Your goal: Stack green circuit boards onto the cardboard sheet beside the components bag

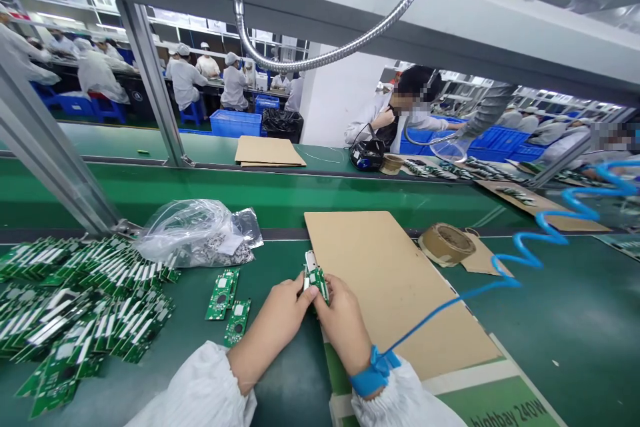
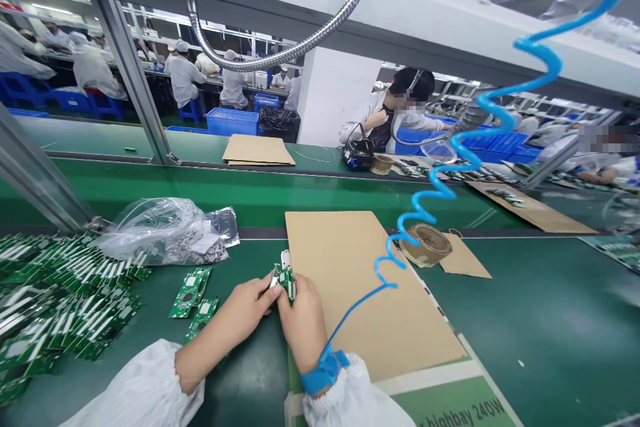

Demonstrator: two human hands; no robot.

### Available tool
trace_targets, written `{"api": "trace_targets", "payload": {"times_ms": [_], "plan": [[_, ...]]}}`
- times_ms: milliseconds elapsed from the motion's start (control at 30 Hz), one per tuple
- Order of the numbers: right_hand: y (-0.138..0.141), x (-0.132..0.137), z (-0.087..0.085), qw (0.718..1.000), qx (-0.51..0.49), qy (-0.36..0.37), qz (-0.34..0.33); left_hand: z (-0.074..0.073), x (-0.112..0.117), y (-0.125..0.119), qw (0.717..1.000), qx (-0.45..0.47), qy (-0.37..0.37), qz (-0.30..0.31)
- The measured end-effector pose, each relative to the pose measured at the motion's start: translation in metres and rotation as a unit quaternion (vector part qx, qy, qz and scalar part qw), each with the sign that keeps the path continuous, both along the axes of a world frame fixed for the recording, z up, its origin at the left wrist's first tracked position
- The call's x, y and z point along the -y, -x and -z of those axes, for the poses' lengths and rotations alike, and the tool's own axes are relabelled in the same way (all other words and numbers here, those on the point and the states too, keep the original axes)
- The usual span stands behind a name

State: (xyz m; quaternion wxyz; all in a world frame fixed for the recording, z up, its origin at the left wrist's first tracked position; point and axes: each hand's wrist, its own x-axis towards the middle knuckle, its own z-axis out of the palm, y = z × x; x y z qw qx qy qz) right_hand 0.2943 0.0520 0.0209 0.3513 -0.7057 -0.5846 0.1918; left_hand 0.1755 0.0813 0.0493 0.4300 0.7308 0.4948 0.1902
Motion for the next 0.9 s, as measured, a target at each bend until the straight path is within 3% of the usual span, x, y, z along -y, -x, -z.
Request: {"api": "trace_targets", "payload": {"times_ms": [200,467,667,767,900], "plan": [[0.007,0.004,0.002,0.999,0.044,0.010,-0.016,-0.004,0.003,-0.004,0.998,-0.055,-0.011,0.010],[0.013,0.007,-0.008,0.994,0.096,0.055,-0.014,-0.005,-0.004,0.000,0.994,-0.107,0.035,0.006],[0.024,0.007,-0.017,0.984,0.148,0.100,-0.016,-0.031,-0.012,0.031,0.980,-0.197,-0.002,0.015],[0.029,0.008,-0.021,0.978,0.173,0.120,-0.007,-0.040,-0.004,0.048,0.972,-0.232,-0.021,0.032],[0.029,0.009,-0.022,0.972,0.195,0.131,-0.018,-0.033,0.020,0.047,0.952,-0.303,-0.027,0.037]]}}
